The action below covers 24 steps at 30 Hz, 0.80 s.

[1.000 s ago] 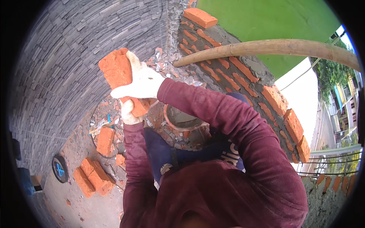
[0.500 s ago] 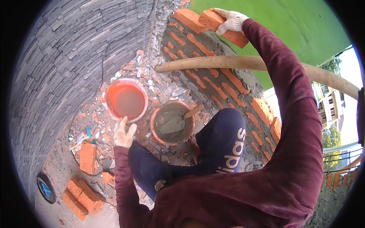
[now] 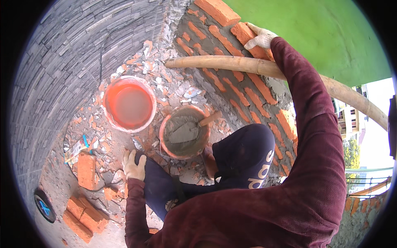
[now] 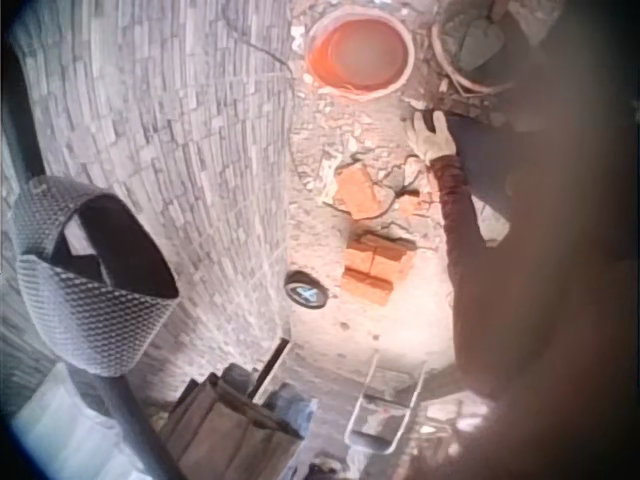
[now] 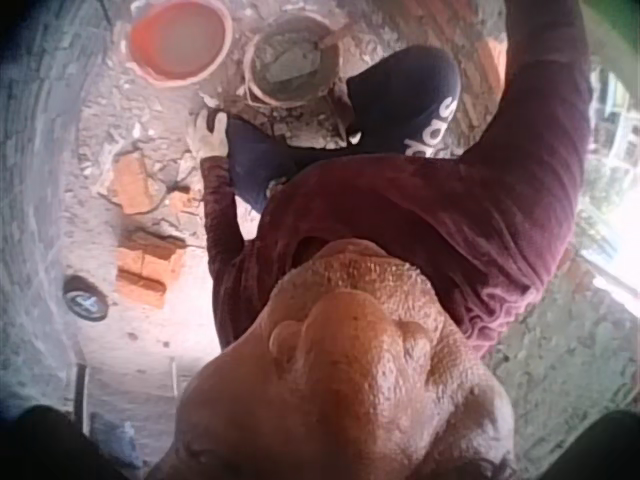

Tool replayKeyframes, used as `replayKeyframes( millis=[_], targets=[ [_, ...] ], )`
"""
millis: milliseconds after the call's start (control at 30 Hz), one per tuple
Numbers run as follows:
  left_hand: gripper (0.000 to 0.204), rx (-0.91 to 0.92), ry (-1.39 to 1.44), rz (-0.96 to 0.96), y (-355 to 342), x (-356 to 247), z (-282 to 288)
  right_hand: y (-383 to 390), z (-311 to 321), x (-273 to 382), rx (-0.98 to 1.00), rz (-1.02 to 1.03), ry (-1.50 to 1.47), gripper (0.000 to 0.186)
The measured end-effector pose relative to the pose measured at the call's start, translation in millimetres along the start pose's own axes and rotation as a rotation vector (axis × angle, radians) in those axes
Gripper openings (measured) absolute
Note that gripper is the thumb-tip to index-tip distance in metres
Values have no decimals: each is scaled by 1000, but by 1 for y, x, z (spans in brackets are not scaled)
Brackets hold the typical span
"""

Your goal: The person scoops mortar from a bucket with a trowel, spreads it on a brick wall, and places bricks one by one. The person repeatedly applies mortar, adjusts brick positions, and taps bricks to align them while building a curved brick wall.

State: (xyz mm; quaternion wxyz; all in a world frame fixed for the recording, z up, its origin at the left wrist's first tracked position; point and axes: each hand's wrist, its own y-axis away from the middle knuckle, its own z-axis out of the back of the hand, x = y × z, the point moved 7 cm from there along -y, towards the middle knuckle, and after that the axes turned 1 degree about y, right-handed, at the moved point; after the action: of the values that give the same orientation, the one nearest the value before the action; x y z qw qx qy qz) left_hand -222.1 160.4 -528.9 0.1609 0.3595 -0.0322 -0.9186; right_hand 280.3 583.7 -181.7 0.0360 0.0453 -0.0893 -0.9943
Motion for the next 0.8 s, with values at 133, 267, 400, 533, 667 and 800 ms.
replayKeyframes(
  millis=[133, 267, 400, 533, 667, 800],
  targets=[
    [59, -12, 40, 2, 2, 4, 1, -5, -6, -1, 35, -25, -26, 124],
    [58, -12, 61, 14, 0, 2, 0, -13, -5, -5, -15, -4, -14, 122],
    [58, -17, 33, -4, -1, 1, 2, -13, -5, 7, -47, 16, 64, 121],
    [58, 19, 31, 6, -5, 2, 1, -11, -3, 11, -42, 2, 129, 119],
    [57, -5, 30, 14, -2, 2, 2, -9, 6, 7, -34, 72, 144, 119],
    [62, -87, 114, 15, -1, 7, 4, 3, 38, 28, -74, 140, 114, 114]
  ],
)
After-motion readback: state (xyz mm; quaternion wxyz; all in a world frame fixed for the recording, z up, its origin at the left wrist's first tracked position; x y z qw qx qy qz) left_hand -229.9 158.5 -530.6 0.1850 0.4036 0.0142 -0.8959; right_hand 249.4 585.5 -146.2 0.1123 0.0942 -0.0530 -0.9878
